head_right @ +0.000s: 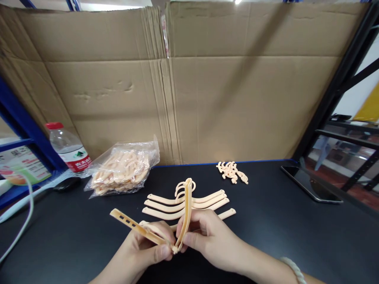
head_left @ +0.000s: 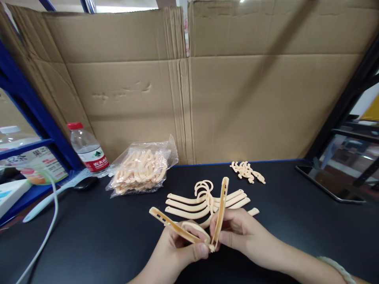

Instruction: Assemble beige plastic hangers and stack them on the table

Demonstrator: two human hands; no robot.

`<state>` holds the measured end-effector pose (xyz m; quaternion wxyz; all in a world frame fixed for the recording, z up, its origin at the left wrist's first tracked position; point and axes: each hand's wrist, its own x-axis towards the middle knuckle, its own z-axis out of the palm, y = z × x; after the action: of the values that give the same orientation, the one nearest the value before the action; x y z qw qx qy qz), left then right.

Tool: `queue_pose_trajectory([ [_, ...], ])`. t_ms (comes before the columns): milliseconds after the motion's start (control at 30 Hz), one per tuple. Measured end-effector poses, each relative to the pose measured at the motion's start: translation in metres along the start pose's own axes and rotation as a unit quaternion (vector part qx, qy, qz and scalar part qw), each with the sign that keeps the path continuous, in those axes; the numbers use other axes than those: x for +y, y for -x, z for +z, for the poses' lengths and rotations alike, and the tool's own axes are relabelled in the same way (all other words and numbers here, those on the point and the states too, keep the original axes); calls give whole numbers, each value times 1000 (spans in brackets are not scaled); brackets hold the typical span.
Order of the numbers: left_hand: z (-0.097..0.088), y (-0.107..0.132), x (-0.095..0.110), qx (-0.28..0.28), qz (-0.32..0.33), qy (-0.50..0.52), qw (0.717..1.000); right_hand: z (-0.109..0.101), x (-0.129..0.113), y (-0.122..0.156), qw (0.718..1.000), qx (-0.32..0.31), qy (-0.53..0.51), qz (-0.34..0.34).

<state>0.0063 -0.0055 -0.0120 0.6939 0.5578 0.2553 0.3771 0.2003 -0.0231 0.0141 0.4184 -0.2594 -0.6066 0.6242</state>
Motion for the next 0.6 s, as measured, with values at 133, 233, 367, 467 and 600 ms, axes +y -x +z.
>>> queue_pose_trajectory([
  [133, 2, 1, 0, 7, -14, 7, 1000, 2, 0, 0, 1000, 9, 8, 4],
  [233, 8, 3, 3, 48, 9, -14, 999, 4, 3, 1, 999, 33, 29, 1],
  [367, 13, 6, 4, 110, 19, -38, 993, 7, 7, 2, 994, 74, 79, -25],
  [467, 15, 6, 3, 135, 15, -37, 990, 10, 9, 4, 988, 97, 116, -41],
  [600, 18, 7, 3, 170, -2, -30, 985, 15, 12, 5, 981, 123, 143, -46],
])
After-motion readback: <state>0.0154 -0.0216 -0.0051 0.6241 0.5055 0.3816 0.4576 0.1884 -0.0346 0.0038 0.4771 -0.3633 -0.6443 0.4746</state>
